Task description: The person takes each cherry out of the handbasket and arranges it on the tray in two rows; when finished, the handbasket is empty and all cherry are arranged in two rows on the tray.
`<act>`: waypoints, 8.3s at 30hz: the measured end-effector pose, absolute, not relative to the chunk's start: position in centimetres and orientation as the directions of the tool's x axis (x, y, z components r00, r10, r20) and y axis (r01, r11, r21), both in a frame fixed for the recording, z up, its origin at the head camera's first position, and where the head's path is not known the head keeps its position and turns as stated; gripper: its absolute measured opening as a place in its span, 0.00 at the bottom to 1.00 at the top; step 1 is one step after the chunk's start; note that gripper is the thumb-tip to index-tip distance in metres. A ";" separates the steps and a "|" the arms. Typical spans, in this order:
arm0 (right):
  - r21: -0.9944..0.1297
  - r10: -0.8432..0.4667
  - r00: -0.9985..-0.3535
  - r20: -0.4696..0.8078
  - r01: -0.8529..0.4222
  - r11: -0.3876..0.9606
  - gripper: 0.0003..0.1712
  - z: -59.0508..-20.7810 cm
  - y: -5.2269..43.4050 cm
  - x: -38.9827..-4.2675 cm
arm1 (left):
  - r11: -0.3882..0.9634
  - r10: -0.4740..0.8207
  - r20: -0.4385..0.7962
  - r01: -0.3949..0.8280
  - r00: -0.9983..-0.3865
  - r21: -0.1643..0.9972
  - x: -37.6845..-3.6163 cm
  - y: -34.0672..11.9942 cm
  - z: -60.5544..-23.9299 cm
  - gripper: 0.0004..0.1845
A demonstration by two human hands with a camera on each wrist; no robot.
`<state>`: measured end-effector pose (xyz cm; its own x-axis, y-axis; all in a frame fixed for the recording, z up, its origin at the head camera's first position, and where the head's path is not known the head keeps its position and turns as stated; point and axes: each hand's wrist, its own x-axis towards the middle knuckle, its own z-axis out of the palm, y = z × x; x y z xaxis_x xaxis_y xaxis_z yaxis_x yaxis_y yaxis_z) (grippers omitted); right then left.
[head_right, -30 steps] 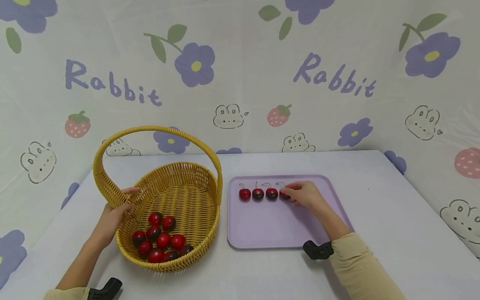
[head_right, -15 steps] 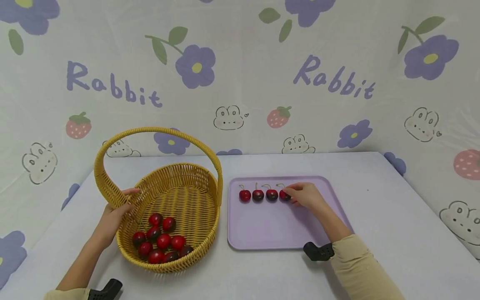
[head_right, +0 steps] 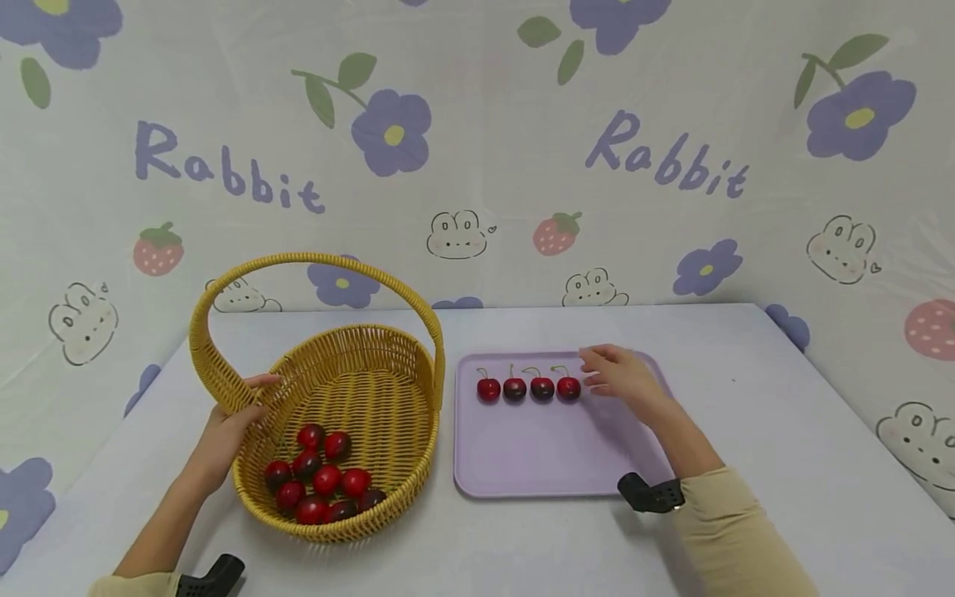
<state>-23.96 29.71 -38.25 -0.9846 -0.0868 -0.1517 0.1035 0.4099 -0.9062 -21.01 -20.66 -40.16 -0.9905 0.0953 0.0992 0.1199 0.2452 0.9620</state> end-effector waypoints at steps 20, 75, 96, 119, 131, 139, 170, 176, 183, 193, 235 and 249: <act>-0.923 -0.440 -0.895 -0.074 -0.105 0.370 0.21 -34.8 27.5 -22.7 | 0.245 0.093 0.094 0.114 -0.991 0.963 -21.1 -20.7 -40.2 0.22; -0.909 -0.860 -0.509 0.034 -0.373 0.185 0.15 -32.5 12.3 -21.3 | 0.227 0.099 0.103 0.124 -0.990 0.966 -21.0 -20.7 -40.4 0.23; -0.778 -0.767 -0.600 -0.226 -0.363 0.513 0.18 -33.3 7.9 -22.3 | 0.201 0.065 0.099 0.110 -0.993 0.973 -21.3 -20.9 -40.8 0.23; -0.639 -0.754 -0.551 -0.357 -0.445 0.628 0.08 -35.5 4.0 -23.4 | 0.207 0.052 0.083 0.092 -0.995 0.974 -21.3 -21.0 -40.7 0.23; -0.560 -0.719 -0.556 -0.417 -0.466 0.685 0.11 -36.1 2.1 -22.9 | 0.210 0.032 0.118 0.122 -0.993 0.970 -21.3 -20.8 -40.9 0.23; -0.508 -0.725 -0.532 -0.438 -0.519 0.688 0.09 -36.1 2.3 -22.7 | 0.218 0.040 0.112 0.118 -0.993 0.969 -21.2 -20.8 -40.7 0.23; -0.931 -0.750 -0.652 -0.108 -0.198 0.306 0.22 -34.1 7.7 -22.7 | 0.234 0.061 0.117 0.128 -0.991 0.964 -21.2 -20.8 -40.6 0.23; -0.978 -0.751 -0.653 -0.102 -0.072 0.195 0.21 -33.7 8.8 -22.4 | 0.232 0.061 0.110 0.121 -0.992 0.965 -21.1 -20.8 -40.4 0.23; -0.996 -0.727 -0.680 -0.088 0.035 0.088 0.17 -33.4 9.7 -21.7 | 0.213 0.068 0.083 0.096 -0.994 0.972 -21.1 -20.8 -40.3 0.24; -0.994 -0.715 -0.699 -0.019 -0.066 0.091 0.24 -32.2 11.9 -20.0 | 0.217 0.071 0.095 0.108 -0.993 0.970 -21.2 -20.6 -40.2 0.24; -0.993 -0.137 -0.990 0.019 -0.034 0.112 0.26 -32.9 27.0 -22.2 | 0.229 0.072 0.070 0.085 -0.995 0.970 -21.0 -20.7 -40.4 0.23; -0.951 -0.083 -0.986 -0.146 0.117 0.285 0.35 -36.9 30.8 -23.5 | 0.237 0.069 0.066 0.080 -0.995 0.968 -20.9 -20.6 -40.1 0.23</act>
<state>-23.47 30.81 -36.92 -0.9858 -0.0831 -0.1460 0.1169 0.2853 -0.9513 -20.90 -20.55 -40.12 -0.9954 0.0692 0.0657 0.0804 0.2367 0.9683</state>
